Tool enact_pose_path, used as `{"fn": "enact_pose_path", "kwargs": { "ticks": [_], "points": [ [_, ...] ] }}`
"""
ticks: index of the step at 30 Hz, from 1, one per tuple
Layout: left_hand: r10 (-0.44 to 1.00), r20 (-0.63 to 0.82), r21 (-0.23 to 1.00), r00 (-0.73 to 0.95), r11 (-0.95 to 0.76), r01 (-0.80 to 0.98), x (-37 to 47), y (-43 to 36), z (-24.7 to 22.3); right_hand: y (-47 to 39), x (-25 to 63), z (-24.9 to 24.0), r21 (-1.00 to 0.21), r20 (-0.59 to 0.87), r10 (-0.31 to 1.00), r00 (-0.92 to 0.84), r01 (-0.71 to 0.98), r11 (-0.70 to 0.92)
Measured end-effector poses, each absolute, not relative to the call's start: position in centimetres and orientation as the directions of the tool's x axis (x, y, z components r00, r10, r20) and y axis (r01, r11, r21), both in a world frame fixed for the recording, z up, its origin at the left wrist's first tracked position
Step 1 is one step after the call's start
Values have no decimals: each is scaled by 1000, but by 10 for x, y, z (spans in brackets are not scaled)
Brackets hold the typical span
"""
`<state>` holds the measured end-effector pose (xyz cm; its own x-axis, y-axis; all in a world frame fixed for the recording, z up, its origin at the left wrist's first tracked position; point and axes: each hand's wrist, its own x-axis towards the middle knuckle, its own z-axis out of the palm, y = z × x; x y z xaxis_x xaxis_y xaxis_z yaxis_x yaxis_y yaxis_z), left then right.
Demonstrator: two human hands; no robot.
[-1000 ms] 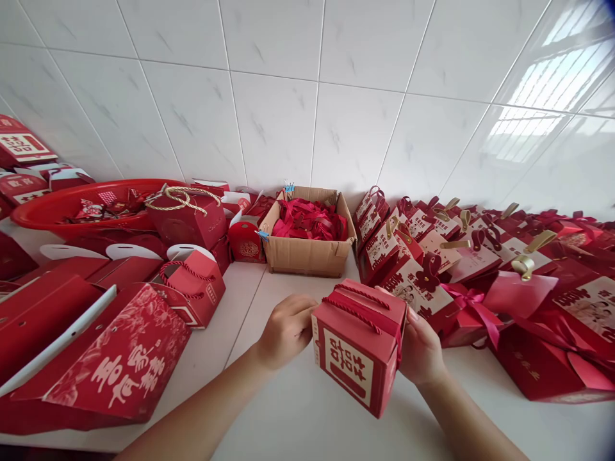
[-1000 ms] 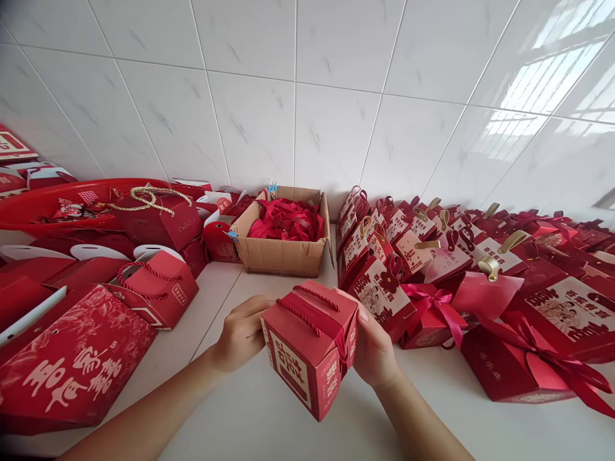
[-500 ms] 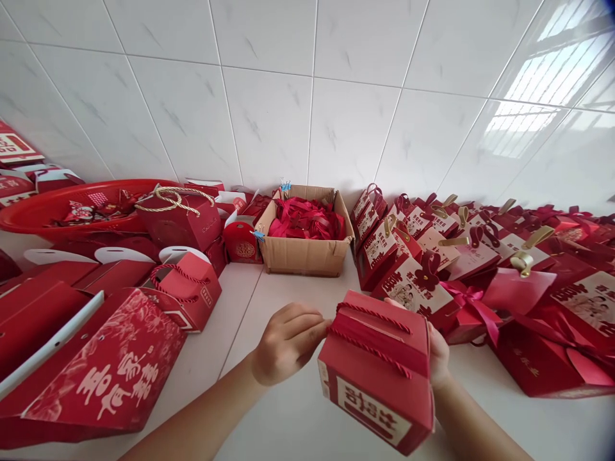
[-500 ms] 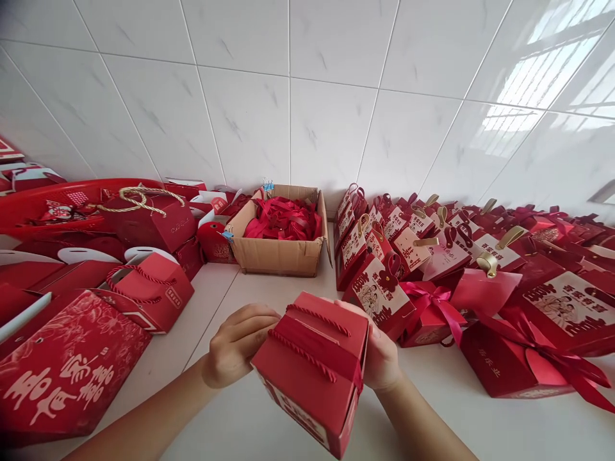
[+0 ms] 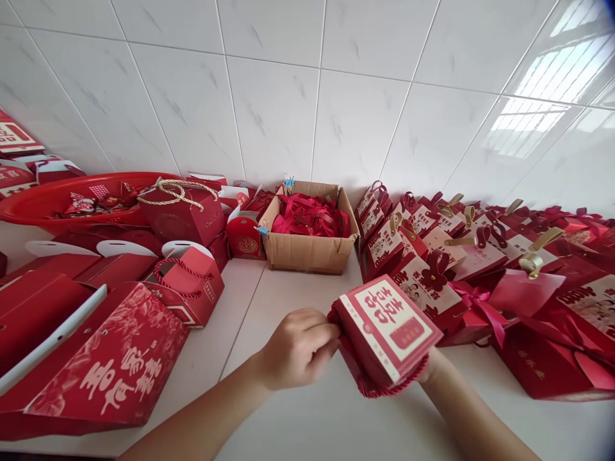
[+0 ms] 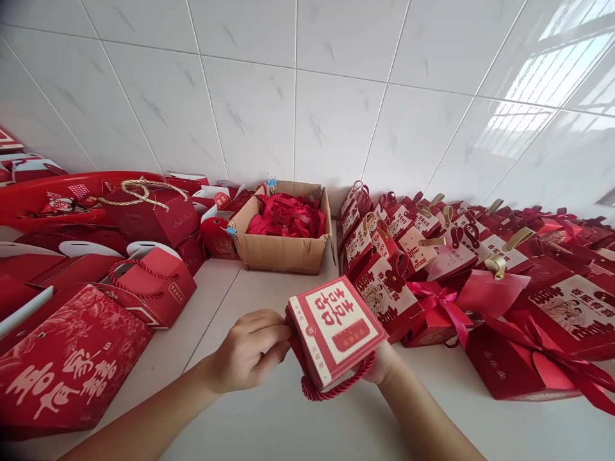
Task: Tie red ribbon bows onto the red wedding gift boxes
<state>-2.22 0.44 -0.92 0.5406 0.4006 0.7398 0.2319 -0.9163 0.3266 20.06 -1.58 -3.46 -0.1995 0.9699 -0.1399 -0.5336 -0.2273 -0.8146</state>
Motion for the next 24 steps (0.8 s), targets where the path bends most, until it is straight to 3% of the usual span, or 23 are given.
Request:
{"fn": "enact_pose_path", "kwargs": {
  "ticks": [4, 8, 12, 16, 24],
  "points": [
    [735, 529, 734, 424, -647, 205, -19, 0, -7, -16, 196, -27, -778, -225, 908, -353, -497, -386],
    [888, 271, 949, 370, -310, 48, -19, 3, -2, -13, 193, -23, -811, -120, 925, -360, -502, -300],
    [894, 78, 996, 440, -52, -70, -18, 8, 0, -12, 194, -22, -835, -44, 951, -306, -512, -204],
    [865, -24, 988, 501, 96, -118, -16, 8, -1, -12, 196, -18, -871, 1, 962, -272, -472, -133],
    [844, -157, 961, 514, 251, -119, -17, 13, -1, -11, 192, -14, -869, -129, 957, -259, -436, -235]
  ]
}}
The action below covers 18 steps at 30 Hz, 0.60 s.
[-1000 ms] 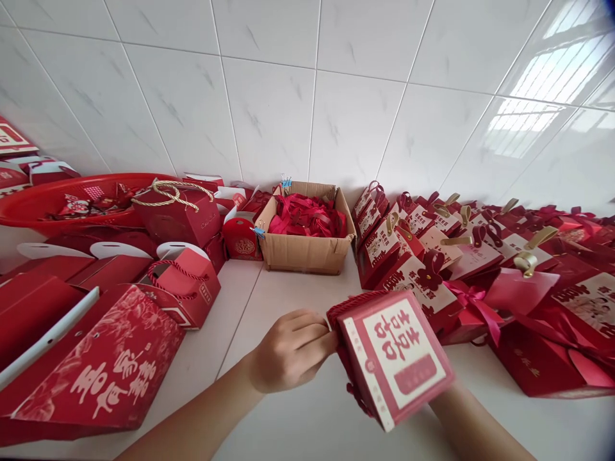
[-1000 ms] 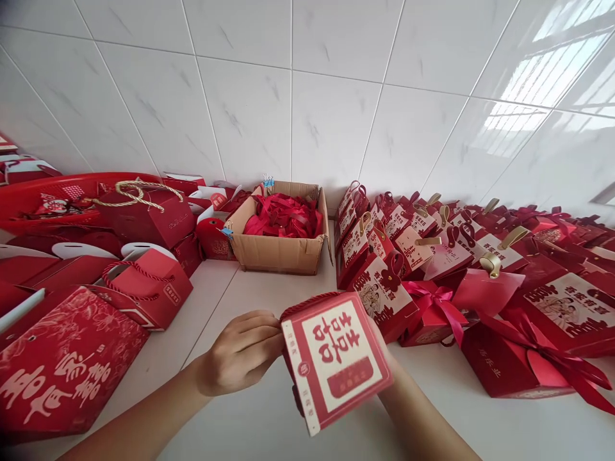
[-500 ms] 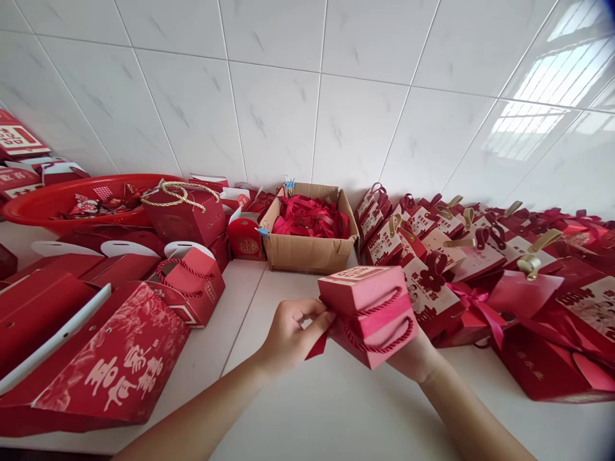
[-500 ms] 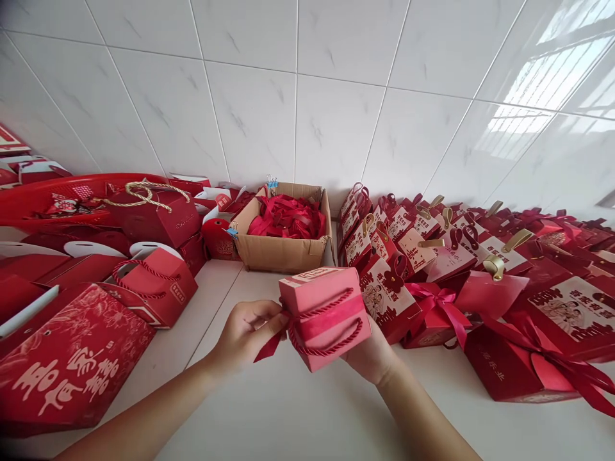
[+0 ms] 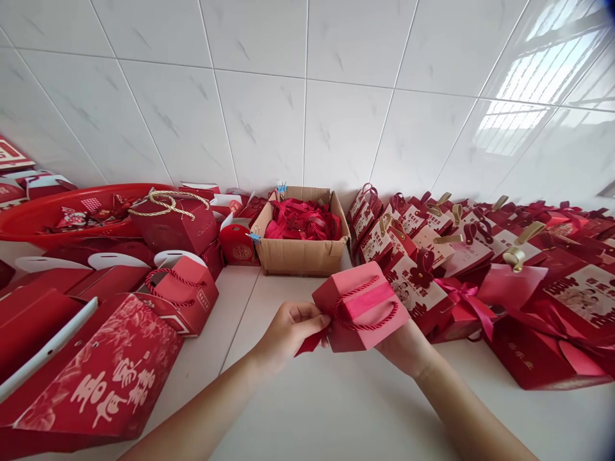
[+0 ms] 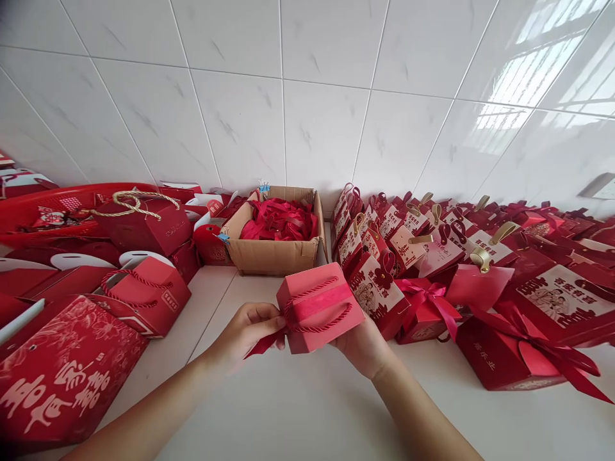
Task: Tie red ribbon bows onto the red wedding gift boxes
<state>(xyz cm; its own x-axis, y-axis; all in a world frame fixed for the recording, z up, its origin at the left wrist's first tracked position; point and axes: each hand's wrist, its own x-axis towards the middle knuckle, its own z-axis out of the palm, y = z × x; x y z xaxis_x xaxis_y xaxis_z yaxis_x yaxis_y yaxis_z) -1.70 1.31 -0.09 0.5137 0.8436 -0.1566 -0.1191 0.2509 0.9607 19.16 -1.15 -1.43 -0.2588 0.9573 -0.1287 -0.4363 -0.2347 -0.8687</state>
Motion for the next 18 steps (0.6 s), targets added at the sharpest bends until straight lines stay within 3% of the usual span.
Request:
{"fn": "enact_pose_path", "kwargs": {
  "ticks": [5, 10, 18],
  "points": [
    [823, -217, 944, 526, 314, -102, -18, 16, 4, -11, 194, -14, -847, -253, 947, -199, -428, -316],
    [776, -270, 937, 570, 348, -30, -19, 19, 2, -10, 203, -7, -713, -393, 886, -246, -528, -462],
    [814, -253, 938, 523, 340, -75, -18, 19, 3, -13, 204, -6, -740, -334, 892, -304, -502, -448]
  ]
}}
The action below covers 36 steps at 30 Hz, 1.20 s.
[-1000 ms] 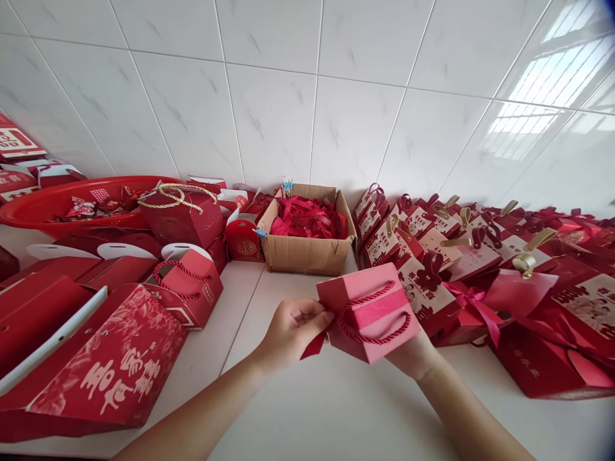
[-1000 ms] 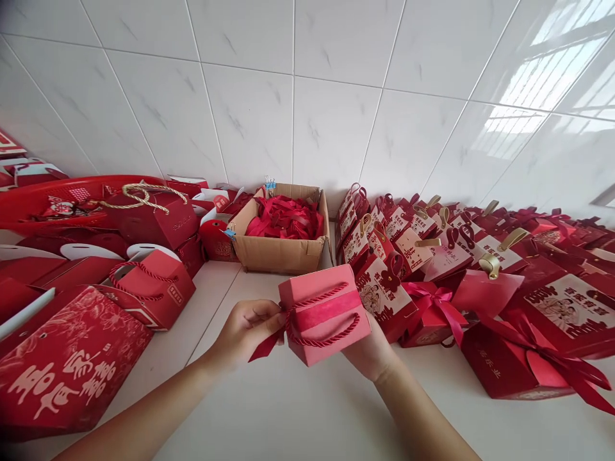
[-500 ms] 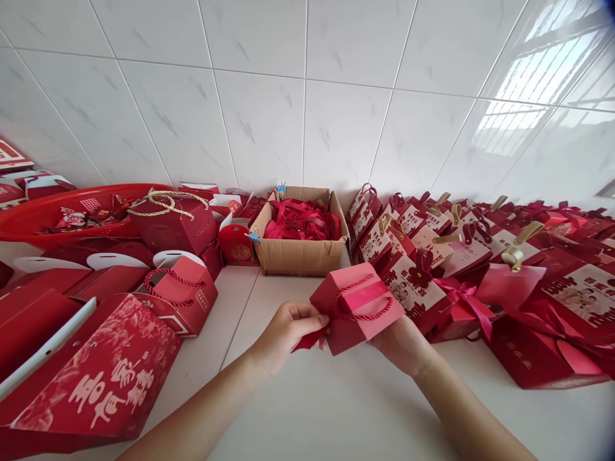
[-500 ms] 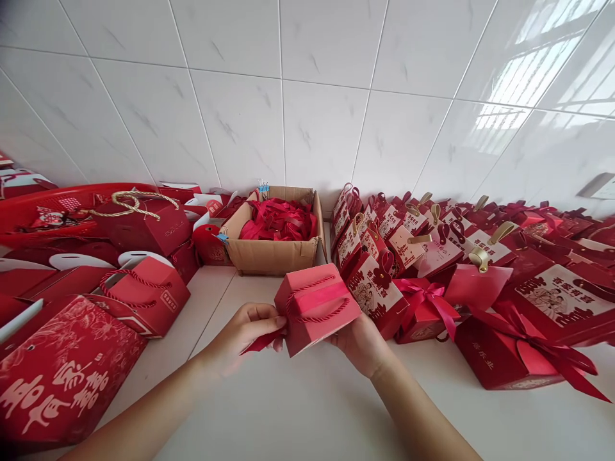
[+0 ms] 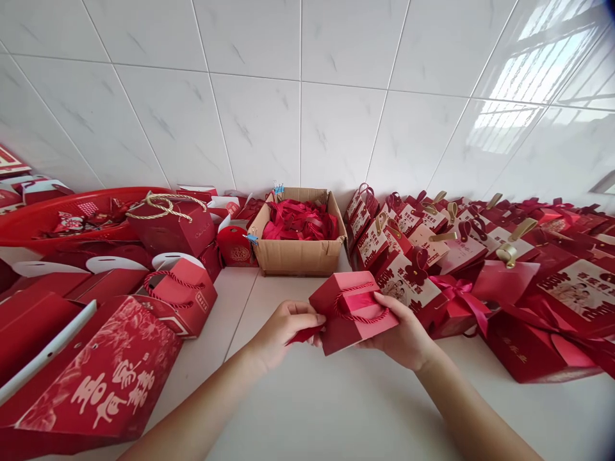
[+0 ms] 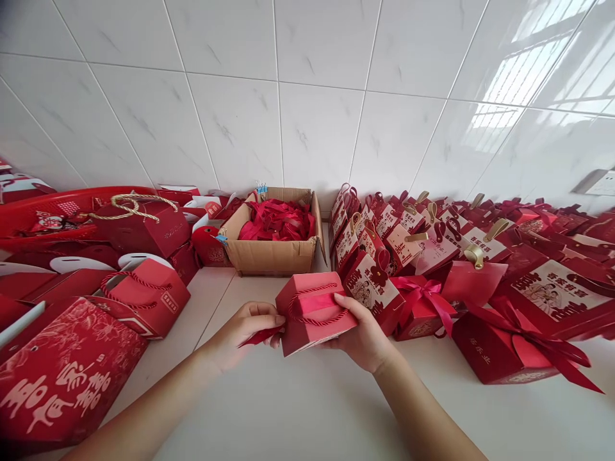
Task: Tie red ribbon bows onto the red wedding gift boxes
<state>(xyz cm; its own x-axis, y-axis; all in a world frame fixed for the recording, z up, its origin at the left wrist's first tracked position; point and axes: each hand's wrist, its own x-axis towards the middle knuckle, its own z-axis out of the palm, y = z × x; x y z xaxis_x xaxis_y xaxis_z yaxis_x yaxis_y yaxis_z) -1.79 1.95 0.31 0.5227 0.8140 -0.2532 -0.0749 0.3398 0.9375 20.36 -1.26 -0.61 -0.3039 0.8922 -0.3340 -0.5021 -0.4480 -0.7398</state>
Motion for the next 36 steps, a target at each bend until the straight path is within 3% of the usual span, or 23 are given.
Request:
{"fn": "enact_pose_path", "kwargs": {
  "ticks": [14, 20, 24, 36],
  "points": [
    [831, -253, 930, 495, 349, -111, -16, 22, 0, -11, 198, -12, -732, -278, 946, -165, -602, -320],
    [808, -232, 910, 541, 377, -173, -17, 24, -3, -12, 198, -7, -692, -321, 928, -190, -622, -367],
    [797, -237, 867, 556, 431, -249, -19, 26, -5, -13, 198, -5, -718, -216, 939, -267, -608, -338],
    [728, -221, 753, 649, 550, -360, -22, 27, -20, -18, 203, -10, -792, -31, 969, -246, -585, -174]
  ]
}}
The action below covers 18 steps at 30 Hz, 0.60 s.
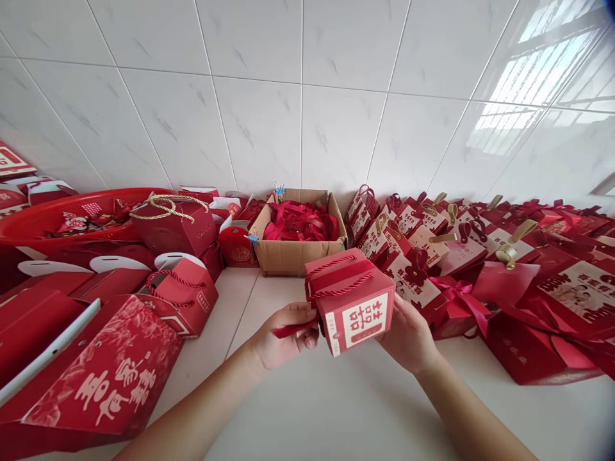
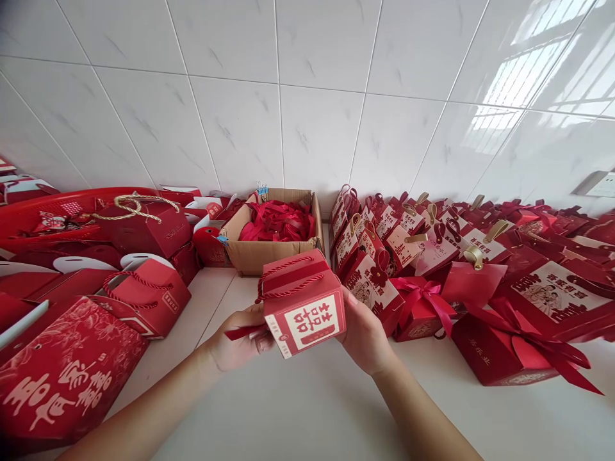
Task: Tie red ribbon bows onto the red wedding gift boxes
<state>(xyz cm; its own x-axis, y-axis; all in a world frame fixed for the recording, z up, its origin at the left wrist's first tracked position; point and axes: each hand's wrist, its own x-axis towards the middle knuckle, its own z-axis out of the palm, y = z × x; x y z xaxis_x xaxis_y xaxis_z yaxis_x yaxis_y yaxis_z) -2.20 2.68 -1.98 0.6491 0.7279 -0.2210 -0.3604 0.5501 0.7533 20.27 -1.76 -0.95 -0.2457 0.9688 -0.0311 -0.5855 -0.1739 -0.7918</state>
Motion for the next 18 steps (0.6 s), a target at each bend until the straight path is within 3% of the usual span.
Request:
{"fn": "enact_pose_path", "kwargs": {
  "ticks": [18],
  "points": [
    [695, -243, 777, 677, 557, -294, -18, 19, -11, -19, 207, -23, -820, -7, 975, -223, -556, -133]
  ]
}}
